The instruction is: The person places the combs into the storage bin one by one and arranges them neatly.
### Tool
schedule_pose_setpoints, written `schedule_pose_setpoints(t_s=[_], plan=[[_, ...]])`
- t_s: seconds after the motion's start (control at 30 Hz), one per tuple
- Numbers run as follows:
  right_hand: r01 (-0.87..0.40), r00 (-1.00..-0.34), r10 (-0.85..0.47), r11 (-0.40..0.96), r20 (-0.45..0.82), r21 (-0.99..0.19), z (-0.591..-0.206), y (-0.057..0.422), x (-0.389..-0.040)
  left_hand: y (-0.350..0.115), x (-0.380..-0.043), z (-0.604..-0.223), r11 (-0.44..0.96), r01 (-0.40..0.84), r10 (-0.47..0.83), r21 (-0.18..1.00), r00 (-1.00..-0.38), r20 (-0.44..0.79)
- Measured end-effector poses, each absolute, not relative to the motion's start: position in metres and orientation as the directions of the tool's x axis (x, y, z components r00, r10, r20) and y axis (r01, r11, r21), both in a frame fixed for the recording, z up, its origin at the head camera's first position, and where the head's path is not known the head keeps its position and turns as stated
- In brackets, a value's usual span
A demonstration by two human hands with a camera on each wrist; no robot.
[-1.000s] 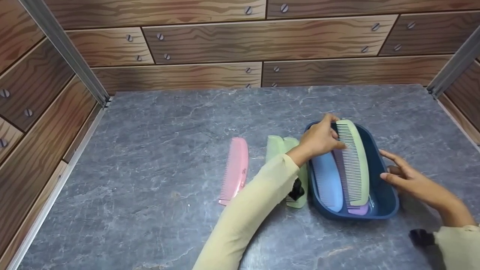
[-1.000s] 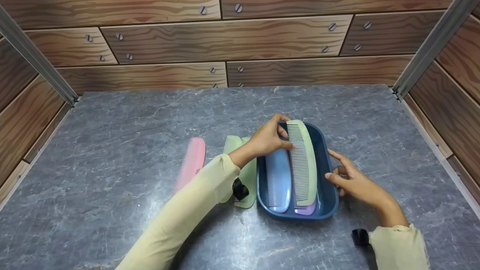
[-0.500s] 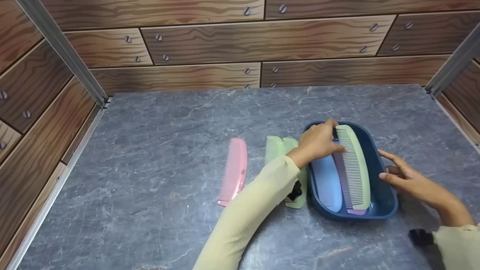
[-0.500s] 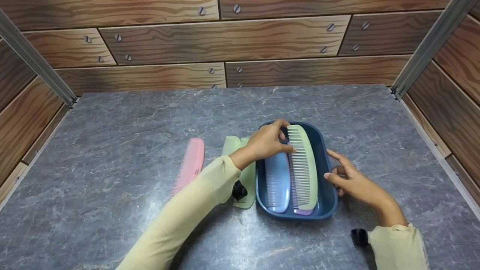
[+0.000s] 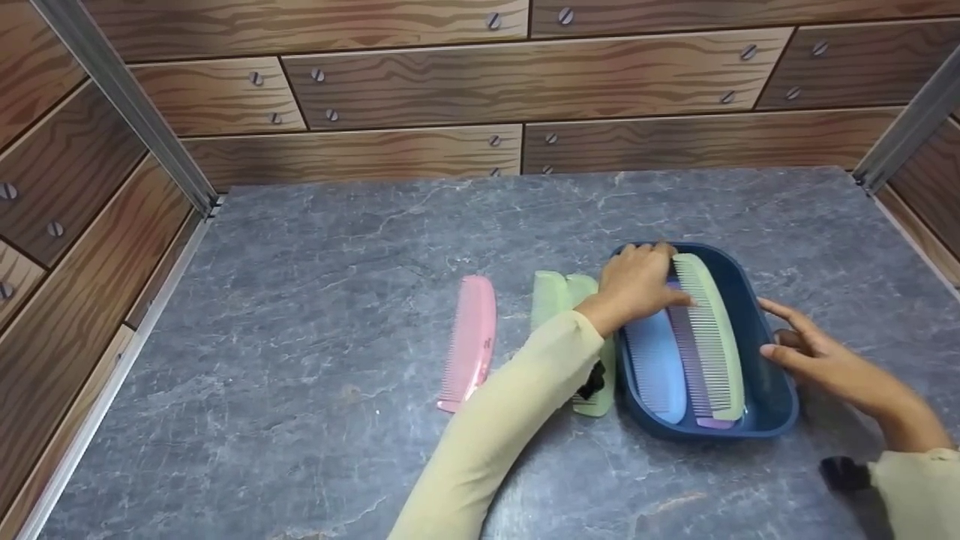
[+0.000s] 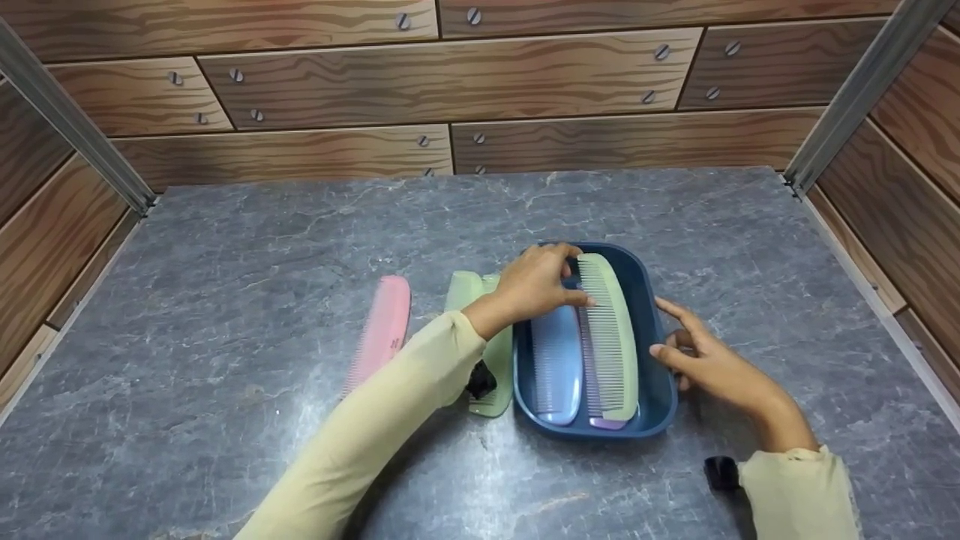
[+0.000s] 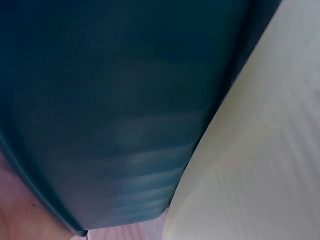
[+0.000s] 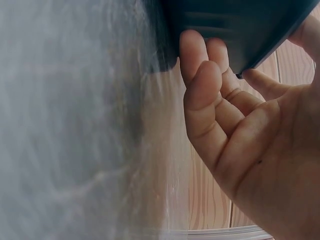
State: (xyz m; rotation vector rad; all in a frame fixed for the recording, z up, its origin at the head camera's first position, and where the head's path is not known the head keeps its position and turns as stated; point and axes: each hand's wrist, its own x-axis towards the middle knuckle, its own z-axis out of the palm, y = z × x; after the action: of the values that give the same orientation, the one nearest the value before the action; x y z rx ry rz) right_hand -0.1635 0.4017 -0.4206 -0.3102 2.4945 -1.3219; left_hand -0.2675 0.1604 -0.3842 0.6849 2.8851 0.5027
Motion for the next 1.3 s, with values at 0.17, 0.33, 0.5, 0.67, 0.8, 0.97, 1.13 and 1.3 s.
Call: schedule_pose_setpoints(t_s=[0.17, 0.33, 0.5, 0.67, 0.8, 0.97, 1.13, 1.3], plan=[[-0.064, -0.938, -0.315, 0.564, -0.143, -0.823, -0.420, 0.404, -0.163, 0.161, -0.270, -0.386, 0.822, 0.469, 0.510, 0.322, -0.859, -0.049], [-0.053, -0.943, -0.297, 0.578, -0.149, -0.814, -0.418, 0.402, -0.162, 0.155, -0.273, -0.386, 0.771, 0.507, 0.559, 0.387, -0.829, -0.028], [-0.061, -0.942, -0.303, 0.579, -0.144, -0.813, -0.418, 0.402, -0.161, 0.151, -0.275, -0.384, 0.752, 0.506, 0.565, 0.422, -0.825, -0.019], [-0.071, -0.938, -0.317, 0.567, -0.138, -0.821, -0.419, 0.402, -0.162, 0.150, -0.274, -0.384, 0.749, 0.517, 0.575, 0.414, -0.818, -0.020], [-0.084, -0.933, -0.337, 0.552, -0.130, -0.829, -0.419, 0.402, -0.163, 0.150, -0.273, -0.383, 0.736, 0.533, 0.591, 0.417, -0.806, -0.013], [-0.074, -0.930, -0.340, 0.550, -0.142, -0.832, -0.419, 0.402, -0.164, 0.152, -0.270, -0.382, 0.717, 0.549, 0.616, 0.430, -0.788, -0.021], [-0.052, -0.927, -0.337, 0.552, -0.165, -0.832, -0.419, 0.402, -0.164, 0.155, -0.266, -0.383, 0.705, 0.540, 0.625, 0.459, -0.779, -0.044], [-0.052, -0.925, -0.343, 0.542, -0.165, -0.839, -0.420, 0.401, -0.164, 0.159, -0.263, -0.384, 0.702, 0.531, 0.632, 0.474, -0.772, -0.073]])
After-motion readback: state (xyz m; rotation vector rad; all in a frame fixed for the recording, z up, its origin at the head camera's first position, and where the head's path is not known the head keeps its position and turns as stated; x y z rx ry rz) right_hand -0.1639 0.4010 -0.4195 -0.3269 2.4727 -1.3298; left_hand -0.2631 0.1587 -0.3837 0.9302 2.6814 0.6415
